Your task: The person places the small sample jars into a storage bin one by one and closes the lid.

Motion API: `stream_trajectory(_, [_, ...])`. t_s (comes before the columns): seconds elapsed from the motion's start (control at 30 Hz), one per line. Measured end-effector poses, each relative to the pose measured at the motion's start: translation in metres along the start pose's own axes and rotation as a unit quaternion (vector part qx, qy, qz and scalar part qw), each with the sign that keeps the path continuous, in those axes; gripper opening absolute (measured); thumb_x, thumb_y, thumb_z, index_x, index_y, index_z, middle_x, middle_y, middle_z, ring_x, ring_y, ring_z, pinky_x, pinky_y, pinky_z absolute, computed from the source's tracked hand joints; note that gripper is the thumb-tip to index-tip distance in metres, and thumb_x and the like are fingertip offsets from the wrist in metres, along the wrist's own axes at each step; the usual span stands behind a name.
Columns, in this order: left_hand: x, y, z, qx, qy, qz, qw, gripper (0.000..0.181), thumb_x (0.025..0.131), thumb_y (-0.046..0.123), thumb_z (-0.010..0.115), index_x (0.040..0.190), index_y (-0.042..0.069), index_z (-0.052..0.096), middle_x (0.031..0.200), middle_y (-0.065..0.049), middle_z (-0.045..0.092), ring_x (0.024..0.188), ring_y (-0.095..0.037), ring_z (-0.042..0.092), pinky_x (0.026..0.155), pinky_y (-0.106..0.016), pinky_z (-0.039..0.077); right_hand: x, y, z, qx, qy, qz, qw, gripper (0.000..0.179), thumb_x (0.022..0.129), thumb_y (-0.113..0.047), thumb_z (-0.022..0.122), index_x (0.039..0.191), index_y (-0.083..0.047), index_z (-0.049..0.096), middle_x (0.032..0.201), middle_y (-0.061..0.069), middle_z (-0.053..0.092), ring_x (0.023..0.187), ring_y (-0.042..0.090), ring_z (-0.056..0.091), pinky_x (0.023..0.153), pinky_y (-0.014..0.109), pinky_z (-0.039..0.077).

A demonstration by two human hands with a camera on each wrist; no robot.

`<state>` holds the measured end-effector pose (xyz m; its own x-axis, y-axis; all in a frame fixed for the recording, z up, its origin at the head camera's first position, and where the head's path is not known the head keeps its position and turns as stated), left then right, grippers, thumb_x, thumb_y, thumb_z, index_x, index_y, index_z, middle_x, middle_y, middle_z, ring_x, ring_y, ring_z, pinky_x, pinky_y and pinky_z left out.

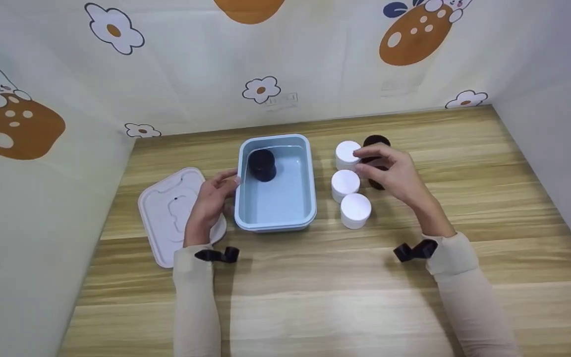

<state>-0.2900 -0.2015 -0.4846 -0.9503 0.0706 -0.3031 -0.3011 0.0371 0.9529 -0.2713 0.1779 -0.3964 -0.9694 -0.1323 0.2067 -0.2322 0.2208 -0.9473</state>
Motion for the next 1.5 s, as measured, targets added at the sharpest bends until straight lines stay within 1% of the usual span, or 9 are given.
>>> stream_trajectory(0.13, [0.0, 0.001, 0.0, 0.005, 0.0, -0.001, 1.0, 0.046, 0.101, 0.021, 0.061, 0.143, 0.005, 0.051, 0.109, -0.009, 0.072, 0.093, -0.015, 0.071, 0.065, -0.03, 0.061, 0.001, 0.005, -0.014, 0.002, 0.022, -0.012, 0.9997, 0.027, 0.087, -0.003, 0.076, 0.113, 0.002, 0.071, 0.111, 0.009, 0.071, 0.096, 0.014, 0.069, 0.087, 0.019, 0.055])
stream_trajectory(0.27, [0.001, 0.001, 0.0, 0.01, 0.001, 0.0, 1.0, 0.046, 0.101, 0.02, 0.06, 0.143, 0.005, 0.051, 0.108, -0.008, 0.071, 0.094, -0.015, 0.071, 0.066, -0.03, 0.061, 0.002, 0.012, -0.027, 0.01, 0.033, -0.024, 0.9991, 0.027, 0.087, -0.001, 0.075, 0.113, 0.004, 0.07, 0.107, -0.005, 0.072, 0.104, 0.015, 0.066, 0.091, 0.022, 0.052])
stream_trajectory(0.43, [0.0, 0.002, -0.001, 0.008, 0.005, 0.001, 1.0, 0.044, 0.101, 0.019, 0.06, 0.142, 0.004, 0.053, 0.106, -0.009, 0.071, 0.093, -0.015, 0.071, 0.069, -0.029, 0.06, 0.005, 0.026, -0.037, 0.033, 0.044, -0.031, 0.998, 0.029, 0.086, 0.005, 0.074, 0.114, 0.008, 0.069, 0.106, -0.011, 0.072, 0.106, 0.009, 0.064, 0.091, 0.025, 0.05])
stream_trajectory(0.63, [-0.001, 0.002, -0.001, -0.004, -0.003, 0.005, 1.0, 0.046, 0.101, 0.019, 0.06, 0.143, 0.004, 0.051, 0.113, -0.014, 0.07, 0.095, -0.018, 0.072, 0.067, -0.028, 0.061, 0.006, 0.049, -0.048, 0.054, 0.059, -0.003, 0.9968, 0.037, 0.085, 0.004, 0.075, 0.12, 0.01, 0.065, 0.112, -0.013, 0.07, 0.112, 0.013, 0.062, 0.093, 0.023, 0.052])
stream_trajectory(0.83, [0.0, -0.001, -0.002, -0.004, 0.001, 0.002, 1.0, 0.047, 0.101, 0.018, 0.059, 0.145, 0.003, 0.049, 0.117, -0.016, 0.067, 0.096, -0.018, 0.072, 0.07, -0.026, 0.06, 0.005, 0.068, -0.053, 0.035, 0.047, 0.046, 0.9972, 0.048, 0.085, -0.002, 0.077, 0.131, 0.003, 0.061, 0.13, 0.003, 0.062, 0.124, 0.018, 0.055, 0.099, 0.025, 0.049])
stream_trajectory(0.93, [0.0, -0.001, -0.002, -0.005, 0.004, 0.0, 1.0, 0.046, 0.101, 0.018, 0.059, 0.144, 0.004, 0.05, 0.117, -0.016, 0.067, 0.096, -0.017, 0.071, 0.07, -0.026, 0.059, 0.004, 0.074, -0.054, 0.03, 0.034, 0.057, 0.9973, 0.055, 0.085, -0.002, 0.077, 0.136, 0.002, 0.056, 0.138, 0.015, 0.056, 0.126, 0.022, 0.052, 0.097, 0.021, 0.049])
stream_trajectory(1.03, [0.0, -0.002, -0.002, -0.001, 0.004, -0.001, 1.0, 0.045, 0.101, 0.017, 0.059, 0.143, 0.005, 0.05, 0.118, -0.016, 0.067, 0.097, -0.017, 0.071, 0.072, -0.028, 0.06, 0.004, 0.08, -0.055, 0.023, 0.019, 0.07, 0.9971, 0.06, 0.085, -0.003, 0.078, 0.139, 0.001, 0.053, 0.142, 0.02, 0.052, 0.129, 0.024, 0.05, 0.097, 0.017, 0.049])
stream_trajectory(1.23, [0.0, -0.001, 0.001, 0.003, -0.002, -0.002, 1.0, 0.045, 0.101, 0.018, 0.059, 0.144, 0.006, 0.05, 0.115, -0.015, 0.068, 0.095, -0.016, 0.071, 0.066, -0.029, 0.061, 0.002, 0.092, -0.053, 0.028, -0.011, 0.088, 0.9957, 0.063, 0.087, -0.001, 0.075, 0.142, 0.004, 0.046, 0.143, 0.021, 0.049, 0.127, 0.019, 0.052, 0.101, 0.013, 0.045])
stream_trajectory(1.5, [0.0, -0.001, 0.001, -0.005, -0.003, -0.007, 1.0, 0.047, 0.1, 0.019, 0.06, 0.144, 0.006, 0.05, 0.112, -0.013, 0.068, 0.093, -0.016, 0.071, 0.063, -0.03, 0.061, 0.0, 0.103, -0.049, 0.004, -0.043, 0.125, 0.9913, 0.068, 0.086, -0.003, 0.077, 0.143, 0.003, 0.041, 0.143, 0.019, 0.046, 0.112, 0.004, 0.056, 0.094, 0.011, 0.048])
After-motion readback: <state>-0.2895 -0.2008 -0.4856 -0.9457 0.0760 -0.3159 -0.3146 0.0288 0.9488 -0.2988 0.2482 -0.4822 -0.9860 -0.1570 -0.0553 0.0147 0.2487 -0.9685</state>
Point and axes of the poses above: each hand's wrist, its own x-axis towards the middle knuckle, its own z-axis out of the palm, y = z × x, the point moved 8 cm from there along x, towards the middle knuckle
